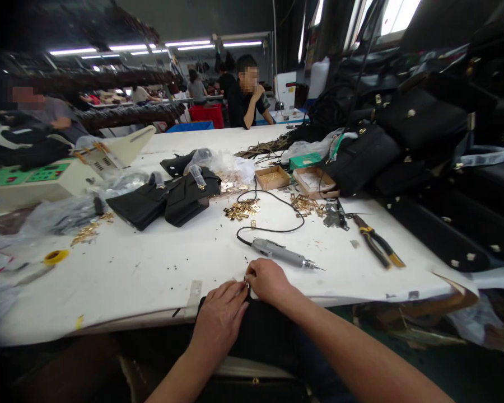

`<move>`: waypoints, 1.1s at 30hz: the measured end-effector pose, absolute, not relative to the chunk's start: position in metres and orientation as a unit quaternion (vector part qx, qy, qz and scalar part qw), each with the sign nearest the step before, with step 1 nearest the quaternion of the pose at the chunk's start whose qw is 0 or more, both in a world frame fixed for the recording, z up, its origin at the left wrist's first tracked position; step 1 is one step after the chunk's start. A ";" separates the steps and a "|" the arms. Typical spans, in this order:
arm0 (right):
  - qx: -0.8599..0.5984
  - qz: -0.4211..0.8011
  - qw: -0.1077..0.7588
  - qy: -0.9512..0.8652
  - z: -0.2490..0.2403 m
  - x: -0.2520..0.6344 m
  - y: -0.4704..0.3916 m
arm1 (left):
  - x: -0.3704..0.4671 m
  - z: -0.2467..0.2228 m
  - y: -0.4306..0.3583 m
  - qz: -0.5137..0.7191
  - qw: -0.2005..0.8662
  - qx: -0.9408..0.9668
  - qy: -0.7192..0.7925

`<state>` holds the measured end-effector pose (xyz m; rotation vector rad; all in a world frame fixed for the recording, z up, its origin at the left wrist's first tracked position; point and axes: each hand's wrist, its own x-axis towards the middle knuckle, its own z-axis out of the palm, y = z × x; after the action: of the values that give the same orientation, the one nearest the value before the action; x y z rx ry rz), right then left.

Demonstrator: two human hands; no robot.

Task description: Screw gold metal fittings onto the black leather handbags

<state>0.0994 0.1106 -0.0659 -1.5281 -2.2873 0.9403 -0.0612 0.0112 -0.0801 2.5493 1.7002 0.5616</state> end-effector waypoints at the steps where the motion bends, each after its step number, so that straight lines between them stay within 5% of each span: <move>1: -0.522 0.318 0.116 -0.783 -0.065 0.099 0.111 | -0.061 -0.083 0.011 0.193 0.001 0.817 0.544; 11: -0.470 0.316 0.151 -0.810 -0.052 0.118 0.124 | -0.059 -0.082 0.011 0.192 -0.036 0.816 0.543; 15: -0.565 0.209 0.195 -0.774 -0.041 0.171 0.177 | -0.060 -0.079 0.010 0.189 -0.010 0.816 0.546; 22: -0.666 0.111 0.118 -0.728 -0.046 0.260 0.266 | -0.062 -0.084 0.010 0.205 -0.014 0.816 0.541; 33: -0.660 0.081 0.051 -0.745 -0.069 0.254 0.290 | -0.060 -0.075 0.006 0.181 0.034 0.812 0.554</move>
<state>0.2542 0.2895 -0.0686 -2.0089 -2.2668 0.2452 -0.0603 0.0056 -0.0748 2.4971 1.7027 0.5567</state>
